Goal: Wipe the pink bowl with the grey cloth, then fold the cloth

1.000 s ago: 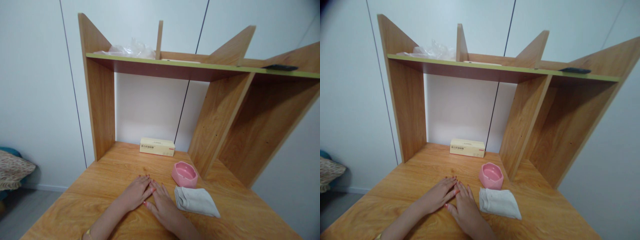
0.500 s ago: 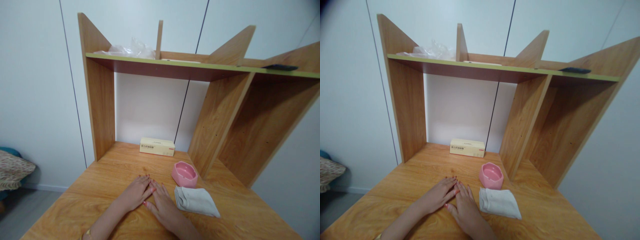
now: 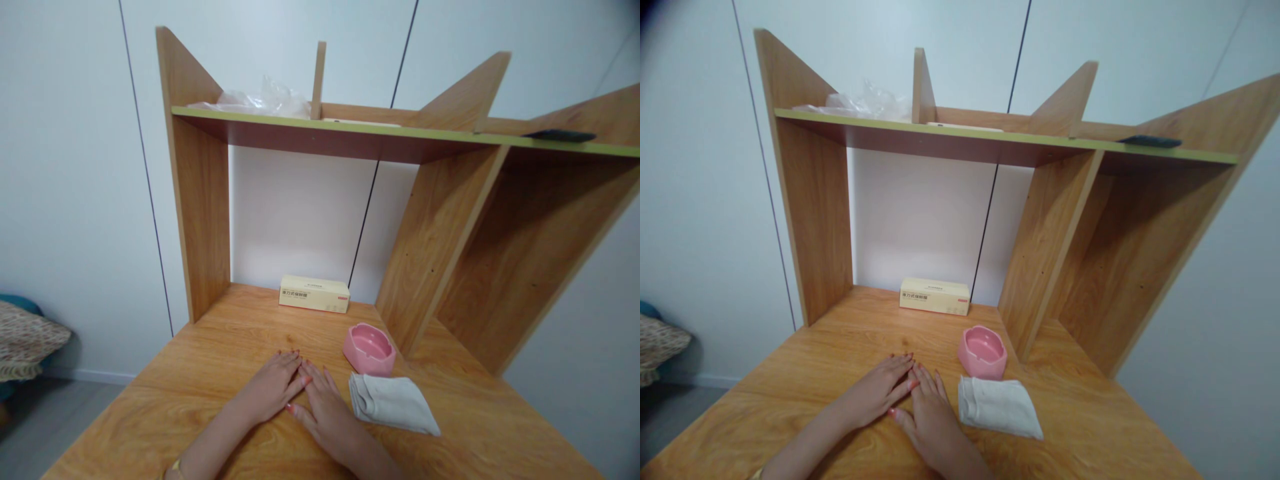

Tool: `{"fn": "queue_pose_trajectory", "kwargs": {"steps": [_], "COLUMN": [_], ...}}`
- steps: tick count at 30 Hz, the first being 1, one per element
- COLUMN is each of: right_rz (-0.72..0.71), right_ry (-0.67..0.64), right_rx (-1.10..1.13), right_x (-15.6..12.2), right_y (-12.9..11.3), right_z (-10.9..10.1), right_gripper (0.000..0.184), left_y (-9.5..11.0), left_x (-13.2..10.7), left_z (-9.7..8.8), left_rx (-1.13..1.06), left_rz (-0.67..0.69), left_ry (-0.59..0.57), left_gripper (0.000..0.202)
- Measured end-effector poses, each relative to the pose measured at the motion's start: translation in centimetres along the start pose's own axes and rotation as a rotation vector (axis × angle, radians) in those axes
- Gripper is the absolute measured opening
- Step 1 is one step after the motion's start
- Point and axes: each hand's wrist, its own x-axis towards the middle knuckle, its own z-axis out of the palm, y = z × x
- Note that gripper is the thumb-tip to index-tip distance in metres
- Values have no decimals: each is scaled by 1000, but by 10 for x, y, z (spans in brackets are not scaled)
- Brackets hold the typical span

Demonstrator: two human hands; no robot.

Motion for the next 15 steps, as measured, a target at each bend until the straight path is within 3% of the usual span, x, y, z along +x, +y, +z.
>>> {"fn": "queue_pose_trajectory", "kwargs": {"steps": [15], "right_rz": [2], "right_ry": [13], "right_rx": [3], "right_x": [0], "right_y": [1], "right_z": [2], "right_gripper": [66], "left_y": [-1], "left_x": [0], "left_z": [1], "left_rx": [-22], "left_rz": [23], "left_ry": [46], "left_gripper": [53]}}
